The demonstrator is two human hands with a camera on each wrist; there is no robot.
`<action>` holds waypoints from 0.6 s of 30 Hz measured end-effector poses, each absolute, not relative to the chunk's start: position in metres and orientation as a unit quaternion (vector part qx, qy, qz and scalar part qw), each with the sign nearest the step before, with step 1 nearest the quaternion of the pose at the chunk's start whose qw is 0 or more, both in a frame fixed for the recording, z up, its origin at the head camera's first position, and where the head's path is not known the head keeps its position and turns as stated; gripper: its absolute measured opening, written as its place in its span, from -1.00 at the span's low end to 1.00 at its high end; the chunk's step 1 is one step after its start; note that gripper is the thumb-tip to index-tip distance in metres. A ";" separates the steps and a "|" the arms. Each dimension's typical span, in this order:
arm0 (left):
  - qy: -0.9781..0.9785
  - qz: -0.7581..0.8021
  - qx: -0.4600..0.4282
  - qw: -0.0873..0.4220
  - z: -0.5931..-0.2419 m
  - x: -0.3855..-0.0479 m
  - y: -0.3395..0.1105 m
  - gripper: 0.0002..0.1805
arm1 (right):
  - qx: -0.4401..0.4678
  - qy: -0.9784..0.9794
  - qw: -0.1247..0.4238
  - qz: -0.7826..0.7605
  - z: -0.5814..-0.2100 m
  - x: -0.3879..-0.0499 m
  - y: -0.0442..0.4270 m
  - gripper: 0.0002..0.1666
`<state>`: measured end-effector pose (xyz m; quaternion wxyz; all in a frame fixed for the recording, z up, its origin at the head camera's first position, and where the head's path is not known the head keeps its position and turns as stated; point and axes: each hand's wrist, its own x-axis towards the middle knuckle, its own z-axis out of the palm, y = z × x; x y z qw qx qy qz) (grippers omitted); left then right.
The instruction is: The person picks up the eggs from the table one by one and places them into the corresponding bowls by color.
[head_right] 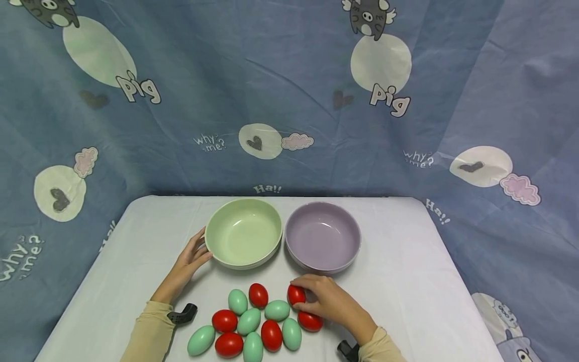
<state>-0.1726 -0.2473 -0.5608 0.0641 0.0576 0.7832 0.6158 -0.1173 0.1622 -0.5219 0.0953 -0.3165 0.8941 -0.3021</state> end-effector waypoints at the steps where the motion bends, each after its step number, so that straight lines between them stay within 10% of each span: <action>1: 0.784 0.614 0.058 0.063 -0.561 -0.173 -0.247 -0.16 | -0.317 0.895 0.092 -0.301 -0.521 -0.117 0.162 -0.45; 18: 0.786 0.614 0.050 0.059 -0.561 -0.172 -0.246 -0.17 | -0.360 0.875 0.042 -0.320 -0.488 -0.128 0.154 -0.38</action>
